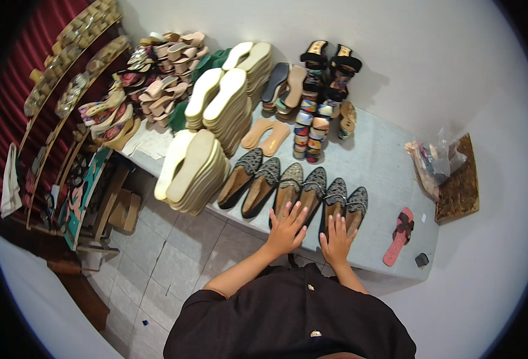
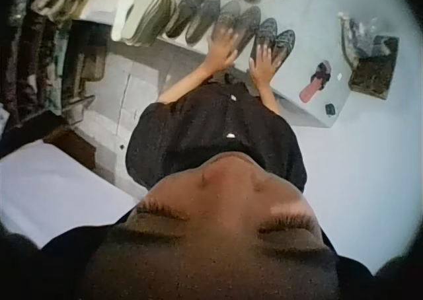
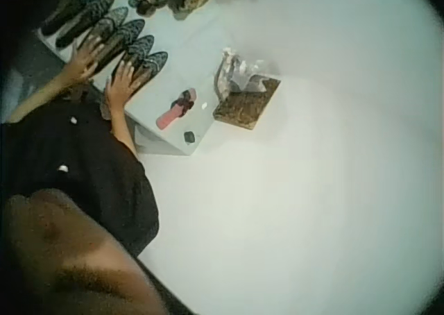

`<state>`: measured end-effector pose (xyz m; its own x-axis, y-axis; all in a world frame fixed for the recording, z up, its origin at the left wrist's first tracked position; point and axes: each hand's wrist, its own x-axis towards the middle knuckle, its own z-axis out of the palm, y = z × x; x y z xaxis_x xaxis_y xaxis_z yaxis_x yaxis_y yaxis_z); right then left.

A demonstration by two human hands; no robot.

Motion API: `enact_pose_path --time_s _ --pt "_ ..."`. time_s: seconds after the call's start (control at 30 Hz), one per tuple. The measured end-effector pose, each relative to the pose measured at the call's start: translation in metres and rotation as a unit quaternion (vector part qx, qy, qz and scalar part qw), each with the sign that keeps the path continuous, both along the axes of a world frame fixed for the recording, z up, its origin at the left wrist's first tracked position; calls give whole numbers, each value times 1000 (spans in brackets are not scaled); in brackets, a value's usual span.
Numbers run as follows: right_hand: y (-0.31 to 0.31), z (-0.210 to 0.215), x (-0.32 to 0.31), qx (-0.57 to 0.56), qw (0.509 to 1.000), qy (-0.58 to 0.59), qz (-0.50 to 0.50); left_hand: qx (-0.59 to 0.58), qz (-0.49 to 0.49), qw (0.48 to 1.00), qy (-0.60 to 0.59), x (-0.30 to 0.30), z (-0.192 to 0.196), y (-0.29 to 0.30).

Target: Sort and arrange various styles of footwear components and finished shoes on a workbench and shelves.

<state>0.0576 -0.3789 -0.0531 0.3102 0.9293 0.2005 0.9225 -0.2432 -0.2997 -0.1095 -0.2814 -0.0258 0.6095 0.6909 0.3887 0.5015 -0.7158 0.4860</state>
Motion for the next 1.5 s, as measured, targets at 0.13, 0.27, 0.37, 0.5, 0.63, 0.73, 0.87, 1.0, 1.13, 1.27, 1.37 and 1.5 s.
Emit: enact_pose_path --time_s 0.13,0.27,0.37,0.5,0.63,0.73,0.87,1.0,1.13,1.27,1.37,1.5 --pt "11 0 -5 -58 994 -87 -4 44 37 998 -25 -50 -7 -2" --pt "22 21 -39 -85 994 -1 -66 85 108 990 -26 -112 -11 -1" --pt "38 33 -86 19 998 42 -44 93 152 984 -18 -161 -5 0" --pt "70 51 -173 131 986 94 45 98 240 965 -27 -229 -2 0" --pt "88 68 -256 214 963 113 122 125 296 947 -28 -303 0 -5" --pt "93 75 -313 297 911 178 225 96 327 939 -47 -357 3 -9" --pt "100 59 -376 262 869 275 318 60 386 919 -57 -421 10 -14" --pt "120 51 -421 154 851 309 396 83 435 895 -60 -466 -2 -19" --pt "165 42 -484 172 846 282 420 129 536 829 -95 -495 -15 -3" --pt "215 40 -541 175 833 272 450 183 582 791 -50 -546 -13 26" --pt "253 46 -588 178 825 300 444 191 570 797 -56 -592 -3 65" --pt "310 60 -647 161 805 373 431 213 556 801 -67 -651 18 121"
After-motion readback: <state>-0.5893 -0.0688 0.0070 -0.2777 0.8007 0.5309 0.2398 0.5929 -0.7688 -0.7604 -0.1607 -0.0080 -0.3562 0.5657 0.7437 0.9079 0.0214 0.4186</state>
